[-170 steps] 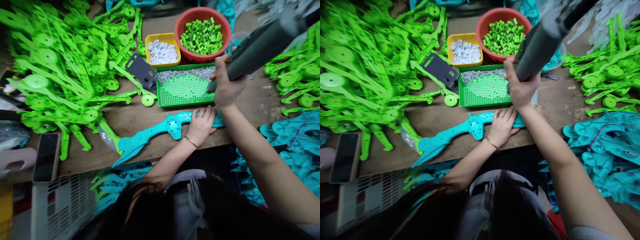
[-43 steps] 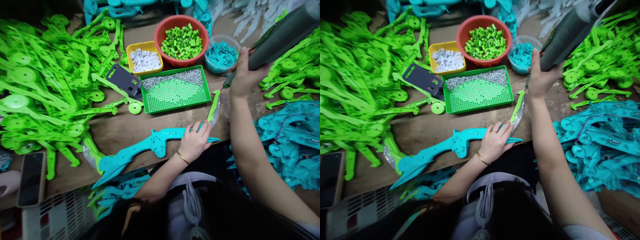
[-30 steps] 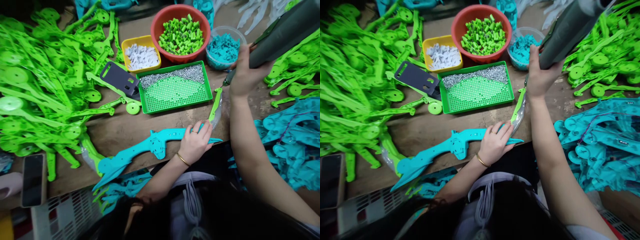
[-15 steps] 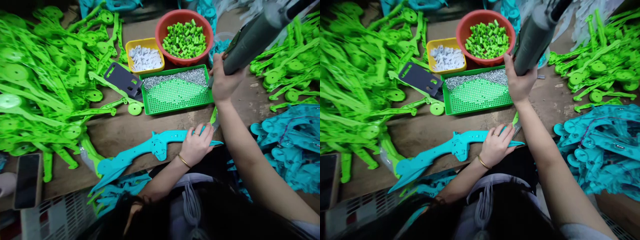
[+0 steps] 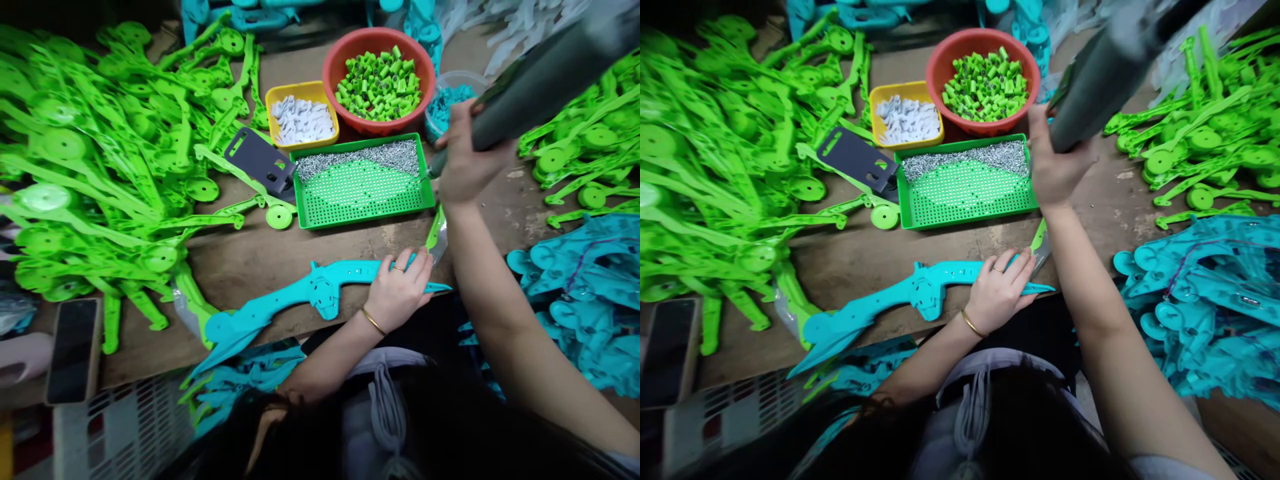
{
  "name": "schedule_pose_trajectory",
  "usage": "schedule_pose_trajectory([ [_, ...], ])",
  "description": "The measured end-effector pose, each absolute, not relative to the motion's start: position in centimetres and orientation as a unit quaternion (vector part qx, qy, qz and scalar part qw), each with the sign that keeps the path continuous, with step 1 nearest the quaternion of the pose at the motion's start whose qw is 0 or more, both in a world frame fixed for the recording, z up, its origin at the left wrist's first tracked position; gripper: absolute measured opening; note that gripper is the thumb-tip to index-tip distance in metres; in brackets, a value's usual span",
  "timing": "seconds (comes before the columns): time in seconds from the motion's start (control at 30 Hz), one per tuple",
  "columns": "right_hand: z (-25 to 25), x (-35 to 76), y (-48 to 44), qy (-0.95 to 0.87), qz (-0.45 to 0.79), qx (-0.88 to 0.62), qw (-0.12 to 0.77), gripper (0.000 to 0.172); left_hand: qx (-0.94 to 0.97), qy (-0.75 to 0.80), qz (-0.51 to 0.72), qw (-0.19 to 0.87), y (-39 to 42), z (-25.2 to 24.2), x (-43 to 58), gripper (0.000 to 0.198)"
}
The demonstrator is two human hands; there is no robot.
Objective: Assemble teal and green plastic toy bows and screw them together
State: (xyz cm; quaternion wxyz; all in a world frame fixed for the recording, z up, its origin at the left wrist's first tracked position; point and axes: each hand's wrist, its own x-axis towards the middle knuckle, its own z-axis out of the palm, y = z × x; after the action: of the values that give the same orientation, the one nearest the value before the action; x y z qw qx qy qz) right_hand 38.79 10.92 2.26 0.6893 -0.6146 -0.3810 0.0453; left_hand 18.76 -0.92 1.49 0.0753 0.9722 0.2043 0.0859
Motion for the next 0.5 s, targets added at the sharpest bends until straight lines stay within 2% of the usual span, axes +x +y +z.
schedule_pose_trajectory([
  [0.1,4.7,38.9,10.1,-0.317,-0.092,-0.550,0.767,0.024,0.973,0.202,0.082,0.080,-0.9,1.5,18.8,0.057],
  [0.5,2.3,41.8,9.0,-0.263,-0.095,-0.598,0.751,0.026,0.972,0.206,0.081,0.084,-1.0,1.4,18.8,0.059],
])
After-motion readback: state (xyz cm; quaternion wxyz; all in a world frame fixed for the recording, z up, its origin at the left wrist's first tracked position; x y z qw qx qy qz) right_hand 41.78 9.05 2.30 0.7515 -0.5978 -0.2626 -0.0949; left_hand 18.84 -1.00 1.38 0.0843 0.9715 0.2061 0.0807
